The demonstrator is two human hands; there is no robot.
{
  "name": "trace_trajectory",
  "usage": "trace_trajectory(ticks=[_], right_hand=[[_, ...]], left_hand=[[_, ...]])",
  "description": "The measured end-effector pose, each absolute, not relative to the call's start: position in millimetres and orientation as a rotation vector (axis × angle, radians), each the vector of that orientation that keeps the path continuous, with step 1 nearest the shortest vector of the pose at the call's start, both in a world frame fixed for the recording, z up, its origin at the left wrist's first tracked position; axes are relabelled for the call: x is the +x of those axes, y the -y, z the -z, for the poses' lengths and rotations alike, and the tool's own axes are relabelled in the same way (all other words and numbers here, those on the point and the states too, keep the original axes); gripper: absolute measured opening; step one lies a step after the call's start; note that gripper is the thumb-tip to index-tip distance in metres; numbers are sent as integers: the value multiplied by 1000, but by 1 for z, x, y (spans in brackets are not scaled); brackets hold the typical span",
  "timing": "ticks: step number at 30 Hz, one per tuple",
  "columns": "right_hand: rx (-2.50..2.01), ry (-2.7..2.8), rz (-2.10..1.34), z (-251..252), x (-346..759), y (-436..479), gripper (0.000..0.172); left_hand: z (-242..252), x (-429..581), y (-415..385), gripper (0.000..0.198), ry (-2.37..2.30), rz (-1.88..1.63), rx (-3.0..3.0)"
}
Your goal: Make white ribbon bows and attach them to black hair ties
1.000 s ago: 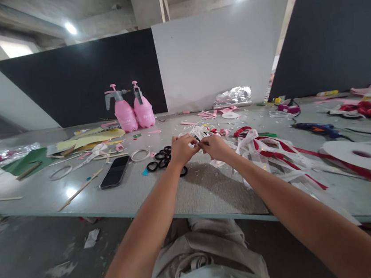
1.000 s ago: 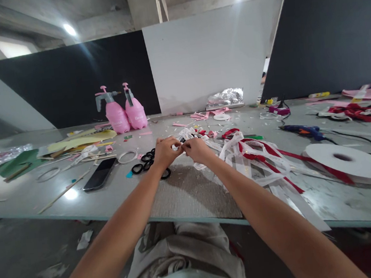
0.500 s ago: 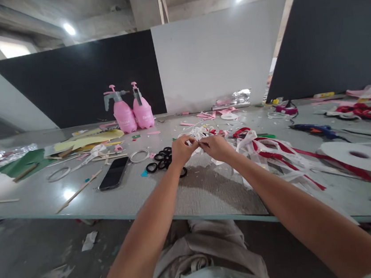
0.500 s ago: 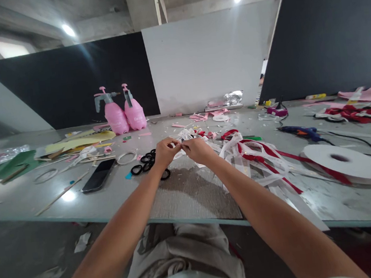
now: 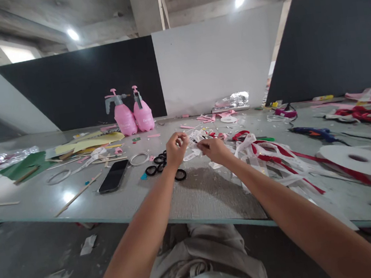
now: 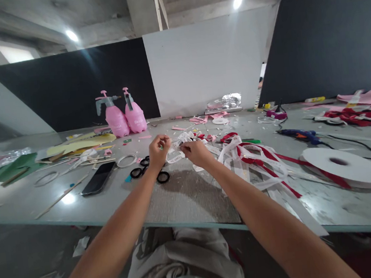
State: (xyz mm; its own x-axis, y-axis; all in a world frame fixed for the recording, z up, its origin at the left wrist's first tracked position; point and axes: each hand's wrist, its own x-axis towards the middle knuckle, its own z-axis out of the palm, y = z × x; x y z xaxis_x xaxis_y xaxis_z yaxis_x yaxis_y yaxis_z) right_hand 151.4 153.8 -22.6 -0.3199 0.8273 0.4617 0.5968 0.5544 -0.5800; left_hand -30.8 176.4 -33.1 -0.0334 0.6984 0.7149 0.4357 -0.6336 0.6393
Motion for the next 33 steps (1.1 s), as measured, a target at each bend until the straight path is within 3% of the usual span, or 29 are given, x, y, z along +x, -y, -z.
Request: trace_trajectory(ticks=[4,15,27,33], right_hand=[[-1081,1971,-448,25,151,-154,24],[-1123,1715,-842,25,144,-150,24],[-1176,1719,-884,31,145,-154,30],[-1214,1725,-898,27,143,-150,24]], left_hand=[[34,-20,-169,30,-1026,-1393,2108],[35,-23,-169,41,-1113,-1359,2039],[34,-27,-164,16,-1389,-1276,2545],[33,-27,-166,13,-1390,-1178,2640]])
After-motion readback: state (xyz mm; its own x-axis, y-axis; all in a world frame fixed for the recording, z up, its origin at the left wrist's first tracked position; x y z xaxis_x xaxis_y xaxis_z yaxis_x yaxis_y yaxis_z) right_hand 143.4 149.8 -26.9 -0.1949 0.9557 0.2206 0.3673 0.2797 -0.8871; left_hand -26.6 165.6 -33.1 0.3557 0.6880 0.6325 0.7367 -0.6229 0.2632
